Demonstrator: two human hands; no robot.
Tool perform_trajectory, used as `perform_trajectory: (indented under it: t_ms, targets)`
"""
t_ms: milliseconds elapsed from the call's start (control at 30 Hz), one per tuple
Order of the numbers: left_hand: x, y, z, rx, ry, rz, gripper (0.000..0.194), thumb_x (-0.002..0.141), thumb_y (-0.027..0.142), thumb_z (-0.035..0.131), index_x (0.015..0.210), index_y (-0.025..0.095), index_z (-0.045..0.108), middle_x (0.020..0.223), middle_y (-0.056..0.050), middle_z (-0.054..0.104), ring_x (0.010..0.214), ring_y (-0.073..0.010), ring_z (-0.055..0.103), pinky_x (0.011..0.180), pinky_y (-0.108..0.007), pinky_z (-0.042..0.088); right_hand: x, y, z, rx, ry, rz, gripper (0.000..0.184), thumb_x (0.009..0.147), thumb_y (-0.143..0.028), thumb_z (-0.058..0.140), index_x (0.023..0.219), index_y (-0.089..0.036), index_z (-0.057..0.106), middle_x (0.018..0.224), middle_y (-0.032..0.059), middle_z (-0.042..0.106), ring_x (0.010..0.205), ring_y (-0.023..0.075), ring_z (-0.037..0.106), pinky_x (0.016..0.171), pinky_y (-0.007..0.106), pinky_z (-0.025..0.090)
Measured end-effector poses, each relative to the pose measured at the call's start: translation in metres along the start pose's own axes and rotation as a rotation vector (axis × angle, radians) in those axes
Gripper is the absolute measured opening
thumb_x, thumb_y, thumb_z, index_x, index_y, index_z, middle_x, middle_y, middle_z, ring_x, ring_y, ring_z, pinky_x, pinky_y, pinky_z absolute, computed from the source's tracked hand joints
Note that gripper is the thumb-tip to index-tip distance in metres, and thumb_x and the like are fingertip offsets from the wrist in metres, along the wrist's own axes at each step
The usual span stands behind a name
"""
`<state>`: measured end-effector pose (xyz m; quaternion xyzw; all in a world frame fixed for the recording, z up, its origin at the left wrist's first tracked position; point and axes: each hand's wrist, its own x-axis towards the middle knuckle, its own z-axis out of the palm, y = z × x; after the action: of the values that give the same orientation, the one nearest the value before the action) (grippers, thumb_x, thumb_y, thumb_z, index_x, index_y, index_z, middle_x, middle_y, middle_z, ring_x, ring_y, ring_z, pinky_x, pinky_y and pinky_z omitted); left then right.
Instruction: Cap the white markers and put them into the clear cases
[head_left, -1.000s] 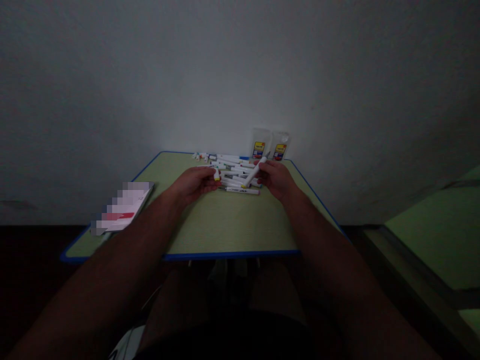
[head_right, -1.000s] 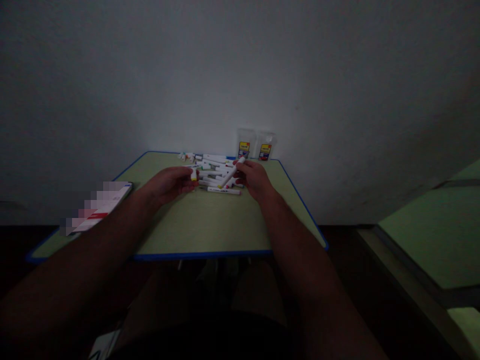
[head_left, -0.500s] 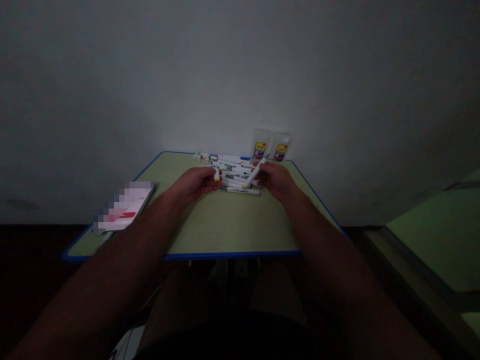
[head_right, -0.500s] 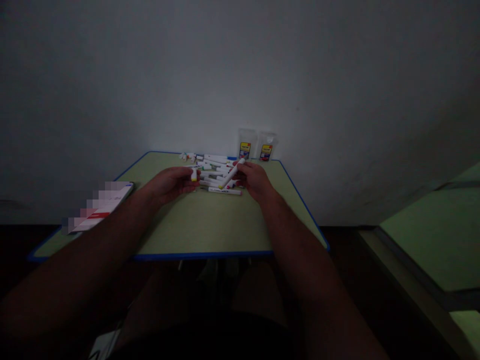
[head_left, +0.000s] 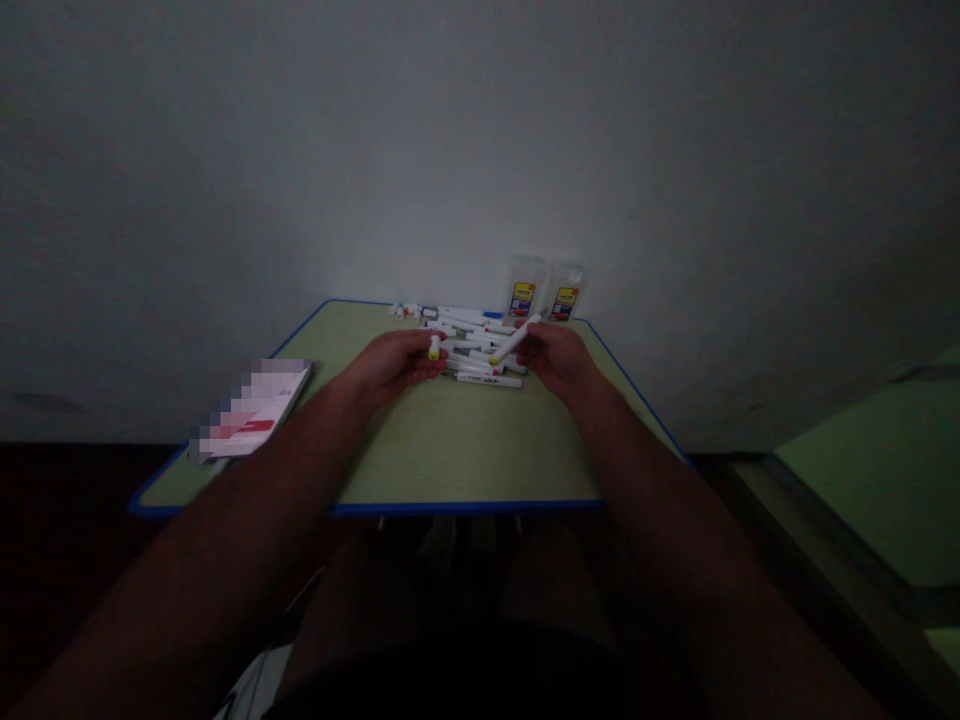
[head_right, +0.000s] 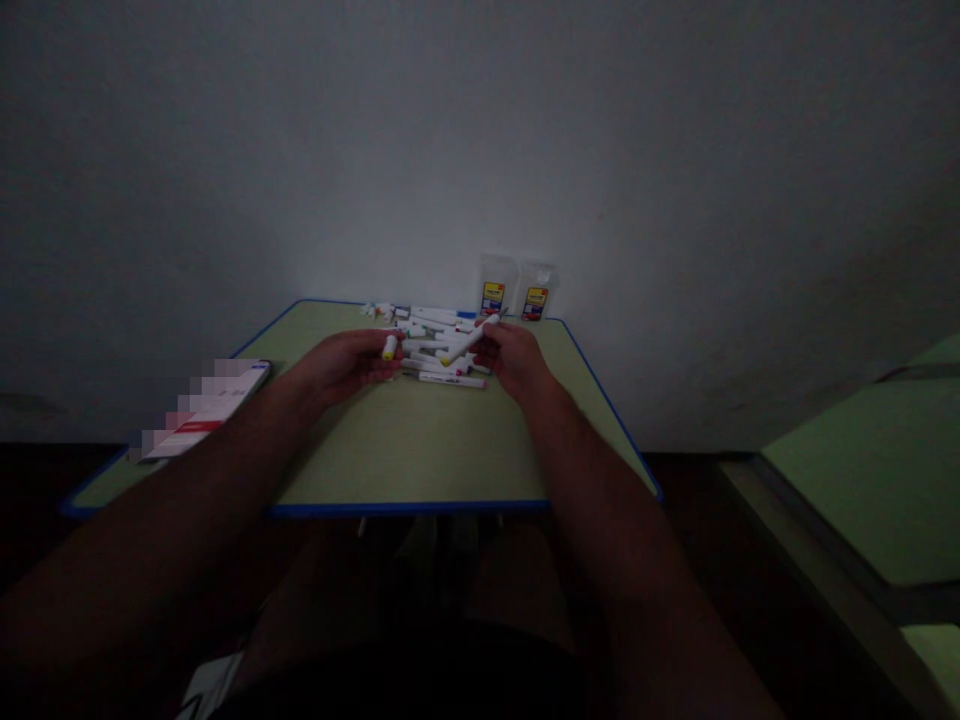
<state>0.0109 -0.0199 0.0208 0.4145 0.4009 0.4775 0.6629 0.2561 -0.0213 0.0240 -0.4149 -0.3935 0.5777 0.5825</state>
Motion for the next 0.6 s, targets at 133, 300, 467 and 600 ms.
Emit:
perform_trajectory:
  t_ms: [133, 300, 467, 600]
  targets:
    - [0.0004, 0.0005, -0.0014, 0.025, 0.006, 0.028, 0.026, 0.083, 0.002, 0.054, 0.104, 0.014, 0.064, 0.076, -0.010, 0.074, 0.047, -0.0131, 0.065, 0.045, -0.022, 0.055, 0.0011, 0.0017, -0.0002, -0.006, -0.009, 0.002, 0.013, 0.088, -0.013, 0.054, 0.088, -0.014, 0.067, 0.074, 0.0045, 0.070, 0.062, 0.0126, 0.064, 0.051, 0.023, 0.050]
    - [0.0011, -0.0001, -0.0022, 0.008, -0.006, 0.024, 0.018, 0.083, 0.002, 0.057, 0.094, 0.014, 0.064, 0.076, -0.011, 0.073, 0.045, -0.0121, 0.063, 0.045, -0.021, 0.054, 0.0033, 0.0034, -0.0028, -0.042, -0.019, -0.024, 0.005, 0.085, -0.015, 0.062, 0.087, -0.015, 0.066, 0.074, 0.0039, 0.070, 0.060, 0.0123, 0.064, 0.050, 0.023, 0.050]
    - [0.0010, -0.0002, -0.0027, 0.017, -0.002, 0.022, 0.015, 0.083, 0.005, 0.060, 0.095, 0.012, 0.065, 0.078, -0.013, 0.074, 0.049, -0.0129, 0.064, 0.045, -0.021, 0.053, 0.0039, 0.0038, -0.0041, -0.060, -0.032, -0.045, 0.001, 0.083, -0.015, 0.066, 0.084, -0.015, 0.066, 0.076, 0.0036, 0.070, 0.061, 0.0119, 0.065, 0.051, 0.022, 0.050]
    - [0.0006, -0.0002, -0.0027, 0.028, 0.004, 0.013, 0.016, 0.082, 0.005, 0.059, 0.095, 0.012, 0.064, 0.079, -0.013, 0.074, 0.051, -0.0130, 0.064, 0.048, -0.022, 0.053, 0.0049, 0.0041, -0.0051, -0.054, -0.033, -0.038, 0.009, 0.078, -0.010, 0.066, 0.085, -0.016, 0.067, 0.075, 0.0022, 0.070, 0.063, 0.0116, 0.064, 0.052, 0.022, 0.050]
